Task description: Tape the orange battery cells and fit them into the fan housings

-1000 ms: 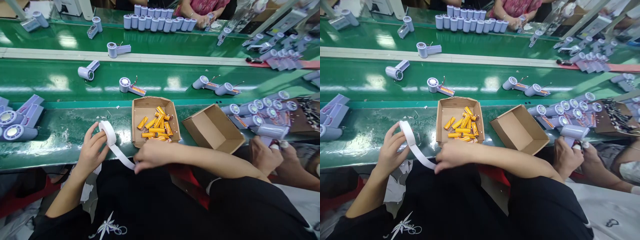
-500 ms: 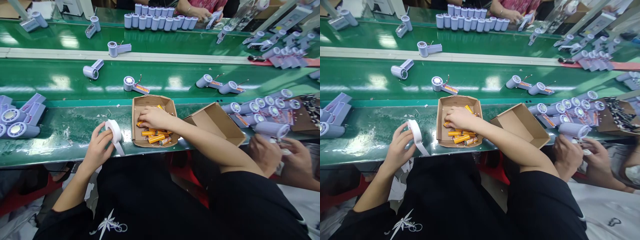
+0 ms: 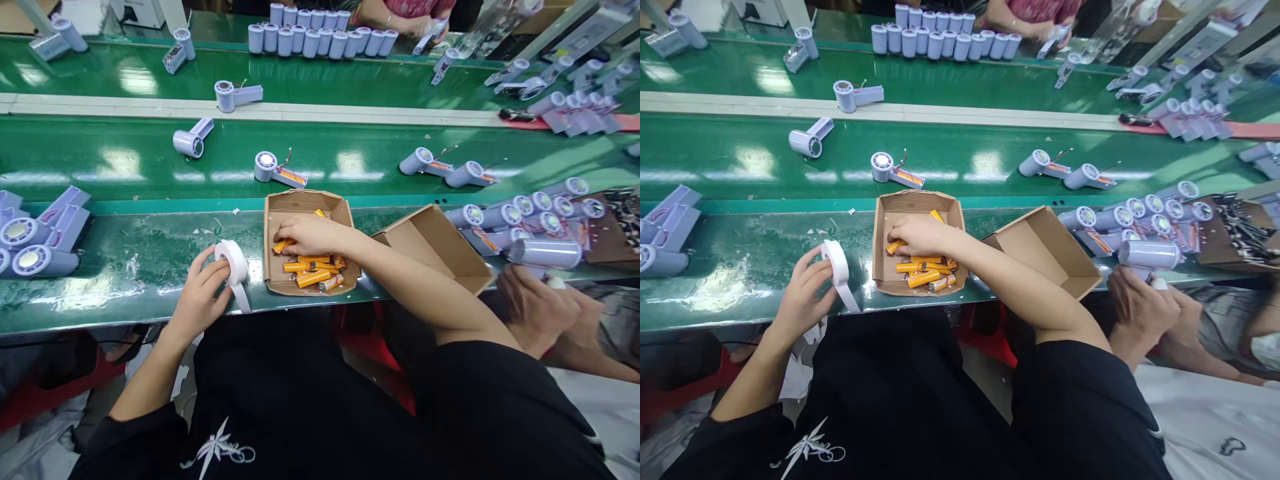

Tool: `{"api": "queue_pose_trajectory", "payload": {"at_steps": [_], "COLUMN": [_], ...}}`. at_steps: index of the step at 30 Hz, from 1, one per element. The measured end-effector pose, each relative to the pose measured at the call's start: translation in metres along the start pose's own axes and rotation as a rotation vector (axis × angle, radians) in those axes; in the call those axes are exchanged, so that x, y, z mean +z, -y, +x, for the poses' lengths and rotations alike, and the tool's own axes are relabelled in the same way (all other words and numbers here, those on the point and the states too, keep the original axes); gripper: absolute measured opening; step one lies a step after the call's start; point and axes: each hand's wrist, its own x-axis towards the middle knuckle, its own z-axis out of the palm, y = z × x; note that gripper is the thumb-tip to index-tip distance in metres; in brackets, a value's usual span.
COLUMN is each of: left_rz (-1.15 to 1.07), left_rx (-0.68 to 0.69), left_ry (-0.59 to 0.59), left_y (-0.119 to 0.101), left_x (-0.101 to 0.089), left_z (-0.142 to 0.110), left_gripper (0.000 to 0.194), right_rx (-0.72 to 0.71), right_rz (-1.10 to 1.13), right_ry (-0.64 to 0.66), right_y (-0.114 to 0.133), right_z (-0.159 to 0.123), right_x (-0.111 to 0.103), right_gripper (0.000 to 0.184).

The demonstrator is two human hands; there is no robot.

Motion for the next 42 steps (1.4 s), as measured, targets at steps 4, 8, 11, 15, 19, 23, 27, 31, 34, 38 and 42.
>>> {"api": "queue_pose_trajectory", "payload": {"at_steps": [4, 8, 11, 15, 19, 23, 27, 31, 34, 38, 42], "left_rz": [0.003, 0.016, 0.089, 0.220, 0.287, 0.348, 0.402, 0.434, 0.320, 0.035, -0.162], "left_rx": [0.014, 0.035, 0.060, 0.083, 0.107, 0.110, 0.146, 0.130, 0.044, 0.020, 0.147], "left_ry": [0.012, 0.033, 0.071, 0.126, 0.189, 0.204, 0.104, -0.109, -0.246, -0.163, 0.084], "left_y": [0.000, 0.000, -0.002, -0.007, -0.011, -0.021, -0.035, -0.051, -0.067, -0.094, -0.096], "left_x": [0.003, 0.000, -0.007, -0.019, -0.026, -0.026, -0.020, -0.001, 0.013, 0.006, -0.010], "left_z": [0.002, 0.003, 0.004, 0.005, 0.015, 0.030, 0.042, 0.053, 0.055, 0.042, 0.014], "left_gripper": [0.032, 0.035, 0.041, 0.046, 0.049, 0.050, 0.045, 0.038, 0.033, 0.022, 0.021], "right_rx": [0.055, 0.056, 0.069, 0.123, 0.096, 0.144, 0.202, 0.181, 0.223, 0.240, 0.178], "right_rz": [-0.086, -0.096, 0.135, 0.617, 0.867, 1.015, 1.284, 1.474, 1.581, 1.622, 1.534], "right_ry": [-0.055, -0.073, -0.203, -0.472, -0.511, -0.549, -0.739, -1.117, -1.319, -1.232, -1.588], "right_y": [0.003, 0.003, 0.008, 0.034, 0.067, 0.076, 0.072, 0.093, 0.115, 0.114, 0.080], "right_z": [0.007, 0.009, -0.001, -0.025, -0.033, -0.023, -0.013, -0.005, -0.003, -0.021, -0.045], "right_x": [0.008, 0.010, 0.001, -0.014, -0.008, 0.004, 0.004, 0.013, 0.028, 0.033, 0.022], "right_gripper": [0.035, 0.026, 0.027, 0.041, 0.043, 0.043, 0.055, 0.063, 0.061, 0.060, 0.057]}}
